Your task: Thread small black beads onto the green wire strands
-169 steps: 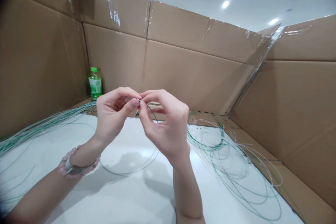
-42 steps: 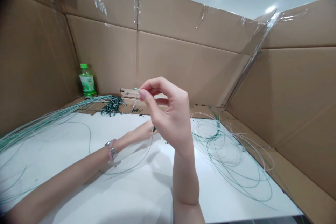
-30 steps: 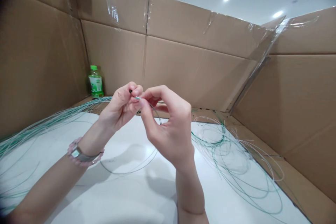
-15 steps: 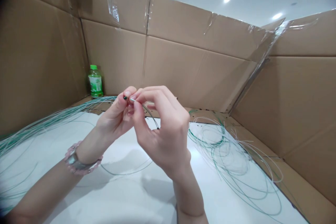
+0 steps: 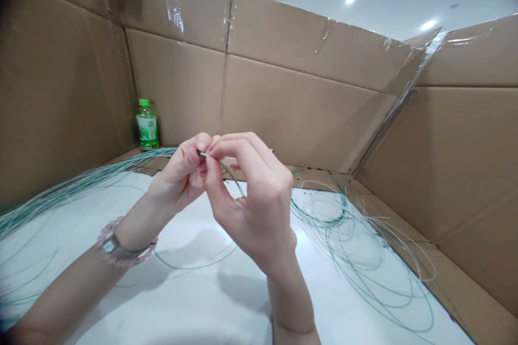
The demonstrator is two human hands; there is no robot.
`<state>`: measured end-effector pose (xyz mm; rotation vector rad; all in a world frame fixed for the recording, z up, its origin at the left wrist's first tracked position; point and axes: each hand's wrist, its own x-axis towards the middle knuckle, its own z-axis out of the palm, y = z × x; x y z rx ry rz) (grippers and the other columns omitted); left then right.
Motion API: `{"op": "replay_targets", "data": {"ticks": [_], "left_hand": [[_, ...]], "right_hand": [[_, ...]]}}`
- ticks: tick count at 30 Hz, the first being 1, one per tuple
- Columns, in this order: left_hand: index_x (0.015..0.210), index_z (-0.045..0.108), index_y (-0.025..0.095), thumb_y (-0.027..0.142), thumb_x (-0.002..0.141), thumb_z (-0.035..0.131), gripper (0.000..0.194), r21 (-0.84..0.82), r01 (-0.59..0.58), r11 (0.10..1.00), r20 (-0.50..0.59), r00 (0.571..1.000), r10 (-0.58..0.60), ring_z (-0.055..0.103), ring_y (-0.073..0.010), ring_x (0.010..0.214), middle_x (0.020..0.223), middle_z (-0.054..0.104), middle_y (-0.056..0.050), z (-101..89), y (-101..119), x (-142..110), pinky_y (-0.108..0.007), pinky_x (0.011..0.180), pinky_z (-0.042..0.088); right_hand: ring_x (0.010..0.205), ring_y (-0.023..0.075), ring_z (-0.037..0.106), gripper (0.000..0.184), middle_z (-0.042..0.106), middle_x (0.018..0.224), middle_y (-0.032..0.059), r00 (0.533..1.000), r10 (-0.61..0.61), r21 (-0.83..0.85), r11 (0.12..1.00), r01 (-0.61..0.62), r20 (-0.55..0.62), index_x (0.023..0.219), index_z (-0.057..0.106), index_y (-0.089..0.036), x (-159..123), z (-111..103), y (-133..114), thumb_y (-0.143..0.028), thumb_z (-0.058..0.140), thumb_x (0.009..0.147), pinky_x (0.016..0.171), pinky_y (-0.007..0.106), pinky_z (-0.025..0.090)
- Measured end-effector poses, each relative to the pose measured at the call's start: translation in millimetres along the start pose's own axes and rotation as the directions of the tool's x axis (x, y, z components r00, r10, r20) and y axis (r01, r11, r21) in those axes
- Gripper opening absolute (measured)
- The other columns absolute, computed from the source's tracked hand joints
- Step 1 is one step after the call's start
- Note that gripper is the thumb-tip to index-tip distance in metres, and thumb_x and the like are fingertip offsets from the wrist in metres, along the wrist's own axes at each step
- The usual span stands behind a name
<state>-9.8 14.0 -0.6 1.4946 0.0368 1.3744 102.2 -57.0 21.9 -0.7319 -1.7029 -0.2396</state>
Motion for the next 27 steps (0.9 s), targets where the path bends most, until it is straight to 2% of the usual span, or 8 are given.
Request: {"op": "replay_targets", "data": {"ticks": [2,7,11,16,27], "left_hand": [[0.064,0.044,0.019,0.051,0.069,0.068,0.04,0.024,-0.008,1.0,0.003,1.0,0.008,0.044,-0.006,0.052,0.069,0.049,0.002,-0.3,-0.2,-0.2,-0.019,0.046,0.042],[0.065,0.055,0.019,0.041,0.067,0.074,0.029,-0.07,0.006,0.997,0.007,1.0,-0.005,0.047,-0.0051,0.054,0.071,0.054,0.003,-2.4,1.3,0.1,-0.019,0.049,0.043],[0.067,0.06,0.019,0.033,0.068,0.075,0.021,0.001,-0.039,0.999,-0.006,0.999,0.039,0.047,-0.0045,0.052,0.068,0.055,0.003,-5.8,3.7,1.1,-0.018,0.05,0.044],[0.067,0.061,0.018,0.034,0.067,0.075,0.021,0.091,-0.037,0.995,-0.044,0.998,0.041,0.05,-0.0053,0.053,0.07,0.059,0.001,-8.4,5.3,1.1,-0.018,0.049,0.046],[0.07,0.067,0.017,0.025,0.07,0.073,0.01,0.035,-0.044,0.998,-0.028,0.999,0.045,0.056,-0.0042,0.055,0.069,0.063,0.002,-5.5,3.4,-1.9,-0.014,0.053,0.05]], "right_hand": [[0.079,0.0148,0.064,0.013,0.065,0.083,0.002,1.0,0.001,-0.009,1.0,-0.001,0.004,0.078,0.059,-0.022,0.2,0.0,0.5,-0.01,0.056,0.08,0.061,0.026,0.059],[0.076,0.0139,0.063,0.014,0.065,0.081,0.0023,1.0,-0.018,-0.041,0.999,0.018,-0.008,0.077,0.059,-0.022,1.1,-0.7,1.1,-0.008,0.056,0.079,0.06,0.024,0.059],[0.073,0.0134,0.062,0.015,0.065,0.08,0.0017,1.0,-0.027,-0.09,0.996,0.028,0.006,0.077,0.059,-0.023,1.4,-2.6,1.8,-0.008,0.056,0.079,0.06,0.024,0.059],[0.069,0.0128,0.061,0.016,0.065,0.079,0.0014,0.999,-0.041,-0.12,0.992,0.043,0.016,0.075,0.057,-0.024,1.2,-2.8,2.0,-0.009,0.054,0.08,0.059,0.024,0.059],[0.068,0.0112,0.061,0.011,0.064,0.077,0.0006,0.998,-0.054,-0.09,0.995,0.052,-0.017,0.077,0.059,-0.019,-0.3,-0.3,6.3,-0.008,0.056,0.078,0.058,0.022,0.058]]}}
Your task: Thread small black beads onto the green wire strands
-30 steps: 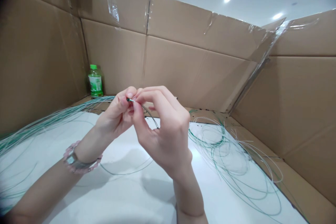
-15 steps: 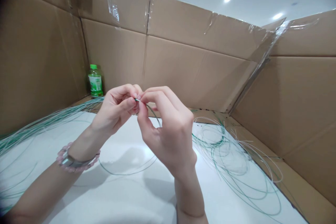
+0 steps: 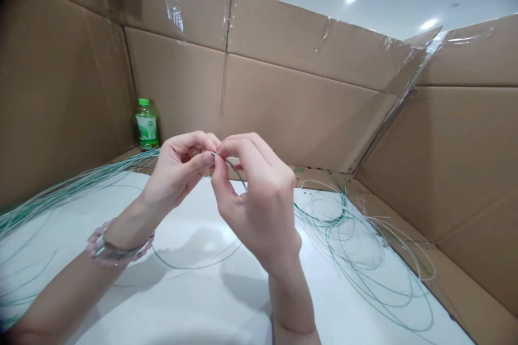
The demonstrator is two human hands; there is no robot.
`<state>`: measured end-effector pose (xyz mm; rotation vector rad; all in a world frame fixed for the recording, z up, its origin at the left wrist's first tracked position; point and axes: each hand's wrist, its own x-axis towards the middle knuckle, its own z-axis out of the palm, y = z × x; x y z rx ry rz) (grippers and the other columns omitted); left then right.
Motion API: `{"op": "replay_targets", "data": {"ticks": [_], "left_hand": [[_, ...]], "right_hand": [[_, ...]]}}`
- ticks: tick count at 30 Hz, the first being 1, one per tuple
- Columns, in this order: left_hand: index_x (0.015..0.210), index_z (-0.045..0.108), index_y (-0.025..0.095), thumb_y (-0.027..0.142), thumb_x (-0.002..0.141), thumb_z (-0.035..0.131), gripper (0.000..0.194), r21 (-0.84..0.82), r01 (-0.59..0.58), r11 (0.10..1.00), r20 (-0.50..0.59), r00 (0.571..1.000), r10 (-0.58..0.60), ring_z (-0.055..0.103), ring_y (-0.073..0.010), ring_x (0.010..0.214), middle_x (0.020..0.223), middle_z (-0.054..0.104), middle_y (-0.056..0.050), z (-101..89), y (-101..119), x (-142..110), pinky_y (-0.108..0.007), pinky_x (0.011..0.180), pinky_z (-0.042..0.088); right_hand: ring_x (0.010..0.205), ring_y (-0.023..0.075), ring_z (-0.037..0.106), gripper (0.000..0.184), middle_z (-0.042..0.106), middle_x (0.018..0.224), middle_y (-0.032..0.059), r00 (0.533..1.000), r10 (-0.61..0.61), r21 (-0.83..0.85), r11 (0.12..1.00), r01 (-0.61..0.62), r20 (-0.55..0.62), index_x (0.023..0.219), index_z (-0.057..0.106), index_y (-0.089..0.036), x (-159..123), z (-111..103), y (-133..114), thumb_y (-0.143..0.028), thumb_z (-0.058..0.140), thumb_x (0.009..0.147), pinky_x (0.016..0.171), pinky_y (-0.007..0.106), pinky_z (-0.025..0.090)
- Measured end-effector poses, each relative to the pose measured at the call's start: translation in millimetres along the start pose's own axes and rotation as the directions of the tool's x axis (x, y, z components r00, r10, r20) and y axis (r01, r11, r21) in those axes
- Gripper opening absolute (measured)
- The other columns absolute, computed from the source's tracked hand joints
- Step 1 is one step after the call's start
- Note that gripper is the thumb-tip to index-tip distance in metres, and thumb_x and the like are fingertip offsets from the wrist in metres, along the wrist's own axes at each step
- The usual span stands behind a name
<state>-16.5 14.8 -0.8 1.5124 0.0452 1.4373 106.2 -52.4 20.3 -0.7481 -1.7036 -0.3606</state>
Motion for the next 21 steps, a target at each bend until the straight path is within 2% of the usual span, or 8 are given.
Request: {"op": "replay_targets", "data": {"ticks": [4,9,13,21], "left_hand": [[0.074,0.069,0.018,0.023,0.072,0.072,0.006,0.049,-0.059,0.997,-0.009,0.998,0.06,0.06,-0.006,0.06,0.072,0.067,0.001,-0.3,-0.1,-0.7,-0.014,0.055,0.052],[0.077,0.07,0.018,0.018,0.071,0.072,0.006,0.245,-0.186,0.951,-0.044,0.978,0.203,0.064,-0.0079,0.065,0.074,0.069,0.0,0.1,1.9,-2.4,-0.015,0.058,0.053],[0.074,0.068,0.017,0.021,0.071,0.072,0.007,0.364,-0.235,0.901,-0.079,0.956,0.281,0.063,-0.0076,0.062,0.07,0.067,0.001,2.1,5.0,-3.5,-0.015,0.056,0.052],[0.073,0.065,0.017,0.025,0.074,0.069,0.009,0.414,-0.256,0.873,-0.077,0.946,0.314,0.061,-0.0072,0.06,0.067,0.065,0.001,1.5,6.7,-3.0,-0.016,0.053,0.05]], "right_hand": [[0.07,0.0111,0.061,0.009,0.064,0.077,0.0004,0.997,0.074,0.078,0.994,-0.074,0.008,0.077,0.06,-0.018,0.3,1.2,2.1,-0.009,0.058,0.078,0.058,0.022,0.058],[0.068,0.011,0.061,0.007,0.063,0.075,-0.0004,0.981,0.192,0.193,0.962,-0.191,0.01,0.078,0.06,-0.019,-0.7,3.7,5.8,-0.012,0.059,0.079,0.054,0.021,0.057],[0.065,0.0098,0.06,0.008,0.063,0.072,-0.0017,0.979,0.201,0.23,0.953,-0.2,0.018,0.077,0.061,-0.02,-0.5,5.6,7.6,-0.012,0.061,0.077,0.051,0.019,0.054],[0.062,0.0084,0.06,0.01,0.062,0.07,-0.0028,0.979,0.204,0.308,0.931,-0.196,0.007,0.076,0.061,-0.02,1.3,8.7,6.2,-0.011,0.062,0.077,0.048,0.017,0.053]]}}
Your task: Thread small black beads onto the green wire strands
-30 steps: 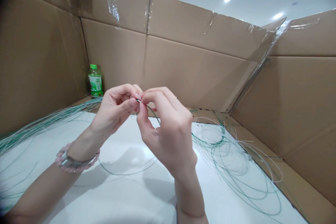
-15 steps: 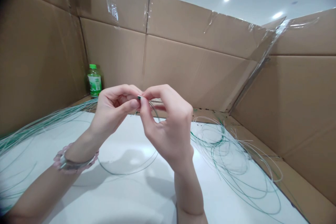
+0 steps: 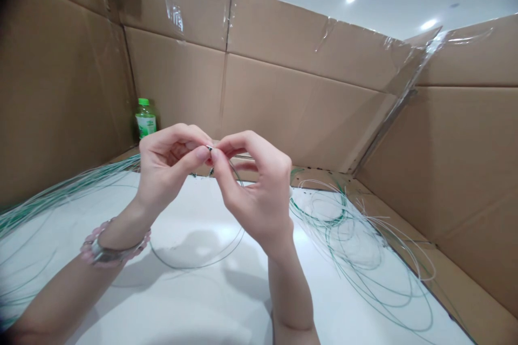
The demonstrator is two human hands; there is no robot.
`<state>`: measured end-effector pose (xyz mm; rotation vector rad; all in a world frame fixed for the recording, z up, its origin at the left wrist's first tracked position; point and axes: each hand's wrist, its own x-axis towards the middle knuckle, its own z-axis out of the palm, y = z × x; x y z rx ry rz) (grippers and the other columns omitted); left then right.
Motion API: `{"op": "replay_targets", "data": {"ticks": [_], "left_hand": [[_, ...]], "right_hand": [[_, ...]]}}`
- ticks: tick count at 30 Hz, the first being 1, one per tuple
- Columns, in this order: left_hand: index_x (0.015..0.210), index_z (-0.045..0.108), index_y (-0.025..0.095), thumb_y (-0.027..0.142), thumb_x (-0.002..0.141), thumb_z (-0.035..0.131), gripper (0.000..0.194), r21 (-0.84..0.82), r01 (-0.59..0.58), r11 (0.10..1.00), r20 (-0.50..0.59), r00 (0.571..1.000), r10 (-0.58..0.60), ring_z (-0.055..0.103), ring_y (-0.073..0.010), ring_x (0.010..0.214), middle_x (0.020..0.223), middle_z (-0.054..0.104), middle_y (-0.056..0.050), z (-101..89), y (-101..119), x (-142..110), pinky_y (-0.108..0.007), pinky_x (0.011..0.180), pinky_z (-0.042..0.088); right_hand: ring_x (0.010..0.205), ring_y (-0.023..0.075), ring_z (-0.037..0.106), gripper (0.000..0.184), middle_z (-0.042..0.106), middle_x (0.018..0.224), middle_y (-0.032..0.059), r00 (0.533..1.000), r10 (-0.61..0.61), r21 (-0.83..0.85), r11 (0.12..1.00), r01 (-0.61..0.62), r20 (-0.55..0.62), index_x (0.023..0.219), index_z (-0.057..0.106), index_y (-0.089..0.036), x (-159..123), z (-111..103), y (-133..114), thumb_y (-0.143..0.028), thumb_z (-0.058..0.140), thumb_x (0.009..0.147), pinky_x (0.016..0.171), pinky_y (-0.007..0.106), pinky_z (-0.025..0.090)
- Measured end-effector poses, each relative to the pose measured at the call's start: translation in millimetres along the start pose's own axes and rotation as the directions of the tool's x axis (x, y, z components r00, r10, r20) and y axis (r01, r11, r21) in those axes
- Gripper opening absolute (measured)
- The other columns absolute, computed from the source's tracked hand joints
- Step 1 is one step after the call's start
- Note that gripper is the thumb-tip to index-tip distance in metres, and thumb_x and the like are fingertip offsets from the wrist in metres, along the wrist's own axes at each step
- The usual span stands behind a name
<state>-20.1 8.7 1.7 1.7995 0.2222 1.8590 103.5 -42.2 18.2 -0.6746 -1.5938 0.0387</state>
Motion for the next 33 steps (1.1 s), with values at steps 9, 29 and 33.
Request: {"op": "replay_targets", "data": {"ticks": [9,29,33], "left_hand": [[0.07,0.068,0.016,0.021,0.073,0.07,0.006,0.01,0.002,1.0,0.017,1.0,-0.002,0.062,-0.0084,0.058,0.065,0.068,0.001,-3.6,5.1,3.2,-0.018,0.051,0.052],[0.069,0.069,0.017,0.028,0.069,0.074,0.012,0.148,-0.049,0.988,-0.026,0.998,0.053,0.061,-0.0091,0.057,0.064,0.068,0.0,-5.9,7.6,2.0,-0.018,0.048,0.05],[0.069,0.069,0.017,0.029,0.069,0.074,0.013,0.147,-0.051,0.988,-0.03,0.998,0.056,0.061,-0.0095,0.057,0.065,0.068,0.0,-5.6,7.3,2.3,-0.019,0.051,0.05]], "right_hand": [[0.059,0.0094,0.061,0.007,0.064,0.068,-0.0024,1.0,-0.019,-0.012,1.0,0.019,-0.022,0.078,0.063,-0.021,-0.3,0.7,1.2,-0.016,0.062,0.081,0.052,0.021,0.056],[0.059,0.0101,0.056,0.017,0.061,0.069,-0.0019,0.988,-0.147,-0.166,0.976,0.139,-0.037,0.071,0.065,-0.025,0.2,-2.8,-1.1,-0.009,0.06,0.075,0.052,0.024,0.055],[0.059,0.0102,0.056,0.016,0.061,0.069,-0.0017,0.988,-0.15,-0.174,0.975,0.141,-0.039,0.072,0.065,-0.024,0.5,-2.7,-1.2,-0.01,0.06,0.076,0.052,0.024,0.055]]}}
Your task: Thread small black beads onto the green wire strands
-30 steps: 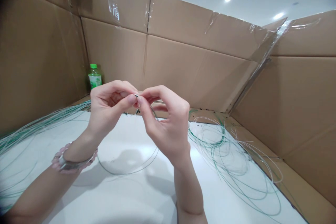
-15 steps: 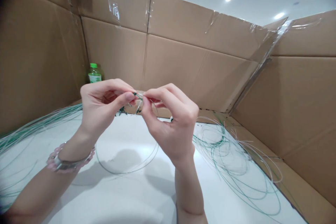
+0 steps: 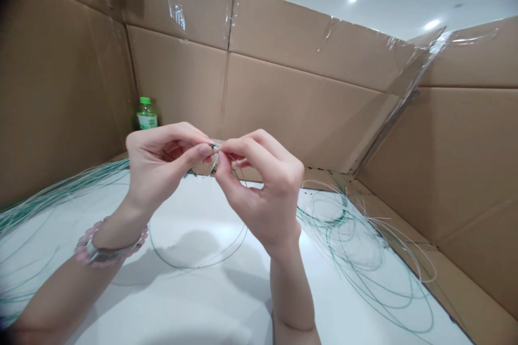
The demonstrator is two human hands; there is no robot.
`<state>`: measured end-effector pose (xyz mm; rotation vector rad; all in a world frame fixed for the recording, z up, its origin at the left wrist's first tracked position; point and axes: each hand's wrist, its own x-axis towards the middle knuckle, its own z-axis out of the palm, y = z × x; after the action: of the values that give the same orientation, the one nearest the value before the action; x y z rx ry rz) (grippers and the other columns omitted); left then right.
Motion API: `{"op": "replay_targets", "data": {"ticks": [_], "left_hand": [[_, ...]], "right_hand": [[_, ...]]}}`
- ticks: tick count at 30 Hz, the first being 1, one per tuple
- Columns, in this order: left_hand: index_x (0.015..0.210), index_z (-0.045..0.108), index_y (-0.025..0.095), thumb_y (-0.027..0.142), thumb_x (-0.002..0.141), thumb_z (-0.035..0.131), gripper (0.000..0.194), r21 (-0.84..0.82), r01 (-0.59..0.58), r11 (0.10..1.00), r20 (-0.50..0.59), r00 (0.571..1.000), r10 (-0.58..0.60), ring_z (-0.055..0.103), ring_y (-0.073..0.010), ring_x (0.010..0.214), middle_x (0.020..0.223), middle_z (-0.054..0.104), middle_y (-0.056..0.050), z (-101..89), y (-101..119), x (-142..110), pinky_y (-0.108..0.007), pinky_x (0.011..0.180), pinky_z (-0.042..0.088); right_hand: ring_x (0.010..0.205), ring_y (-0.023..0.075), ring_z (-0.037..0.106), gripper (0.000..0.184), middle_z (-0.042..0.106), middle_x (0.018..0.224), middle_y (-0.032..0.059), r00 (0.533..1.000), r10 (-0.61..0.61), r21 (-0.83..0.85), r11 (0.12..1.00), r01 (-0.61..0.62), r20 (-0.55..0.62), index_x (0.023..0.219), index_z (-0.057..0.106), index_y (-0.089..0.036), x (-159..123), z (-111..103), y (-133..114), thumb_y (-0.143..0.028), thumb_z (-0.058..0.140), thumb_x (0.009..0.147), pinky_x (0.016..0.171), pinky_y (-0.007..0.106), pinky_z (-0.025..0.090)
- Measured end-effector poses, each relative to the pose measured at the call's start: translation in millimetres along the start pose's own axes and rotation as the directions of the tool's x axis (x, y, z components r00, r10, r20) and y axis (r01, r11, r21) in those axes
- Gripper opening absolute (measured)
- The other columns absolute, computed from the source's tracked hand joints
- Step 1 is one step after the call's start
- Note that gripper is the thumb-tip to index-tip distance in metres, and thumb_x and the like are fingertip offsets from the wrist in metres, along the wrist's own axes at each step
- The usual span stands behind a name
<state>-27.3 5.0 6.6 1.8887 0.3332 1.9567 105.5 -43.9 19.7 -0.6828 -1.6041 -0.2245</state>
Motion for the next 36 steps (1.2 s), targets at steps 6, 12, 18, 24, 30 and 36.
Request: {"op": "replay_targets", "data": {"ticks": [6,12,18,24,30,36], "left_hand": [[0.071,0.069,0.018,0.027,0.072,0.072,0.009,0.026,-0.037,0.999,0.016,0.999,0.037,0.062,-0.011,0.06,0.067,0.069,-0.001,-0.8,-1.2,-1.2,-0.021,0.052,0.05],[0.074,0.07,0.022,0.025,0.072,0.071,0.003,0.1,-0.152,0.983,0.045,0.988,0.148,0.062,-0.013,0.063,0.071,0.069,-0.001,-2.4,-0.5,-1.3,-0.025,0.056,0.052],[0.075,0.07,0.025,0.023,0.075,0.068,0.003,0.141,-0.184,0.973,0.063,0.982,0.177,0.062,-0.0129,0.062,0.071,0.069,0.0,-3.1,0.2,-2.1,-0.025,0.056,0.051],[0.077,0.07,0.026,0.023,0.076,0.066,0.005,0.241,-0.281,0.929,0.088,0.96,0.267,0.063,-0.013,0.062,0.072,0.07,0.001,-4.1,0.8,-2.7,-0.025,0.058,0.052],[0.079,0.07,0.026,0.017,0.076,0.065,0.01,0.281,-0.322,0.904,0.096,0.947,0.308,0.063,-0.013,0.064,0.073,0.07,0.001,-4.3,1.6,-3.8,-0.024,0.059,0.052],[0.076,0.071,0.026,0.021,0.076,0.067,0.006,0.288,-0.283,0.915,0.068,0.959,0.275,0.063,-0.0134,0.062,0.071,0.07,0.001,-3.0,2.9,-3.7,-0.024,0.055,0.05]], "right_hand": [[0.059,0.0103,0.055,0.018,0.059,0.068,-0.0013,1.0,-0.031,-0.039,0.999,0.031,-0.002,0.071,0.065,-0.024,0.0,-1.1,0.2,-0.007,0.061,0.073,0.053,0.024,0.055],[0.06,0.0118,0.055,0.017,0.056,0.068,-0.0005,0.998,-0.059,-0.099,0.993,0.062,0.03,0.071,0.063,-0.025,0.3,-4.8,0.4,-0.008,0.06,0.074,0.054,0.025,0.054],[0.062,0.0117,0.053,0.015,0.054,0.069,0.0004,0.996,-0.067,-0.104,0.992,0.073,0.064,0.072,0.061,-0.024,1.1,-6.0,0.9,-0.009,0.059,0.076,0.055,0.025,0.052],[0.063,0.0131,0.055,0.014,0.056,0.071,0.0013,0.996,-0.057,-0.103,0.993,0.064,0.07,0.073,0.061,-0.024,0.5,-6.5,0.4,-0.012,0.057,0.078,0.056,0.026,0.053],[0.063,0.0119,0.055,0.016,0.054,0.069,0.0,0.995,-0.054,-0.068,0.996,0.06,0.079,0.072,0.06,-0.024,1.0,-6.8,0.1,-0.008,0.058,0.076,0.058,0.025,0.053],[0.064,0.0125,0.055,0.014,0.055,0.071,0.0004,0.991,-0.056,-0.086,0.994,0.067,0.121,0.073,0.059,-0.024,1.5,-7.2,2.3,-0.011,0.056,0.078,0.058,0.026,0.052]]}}
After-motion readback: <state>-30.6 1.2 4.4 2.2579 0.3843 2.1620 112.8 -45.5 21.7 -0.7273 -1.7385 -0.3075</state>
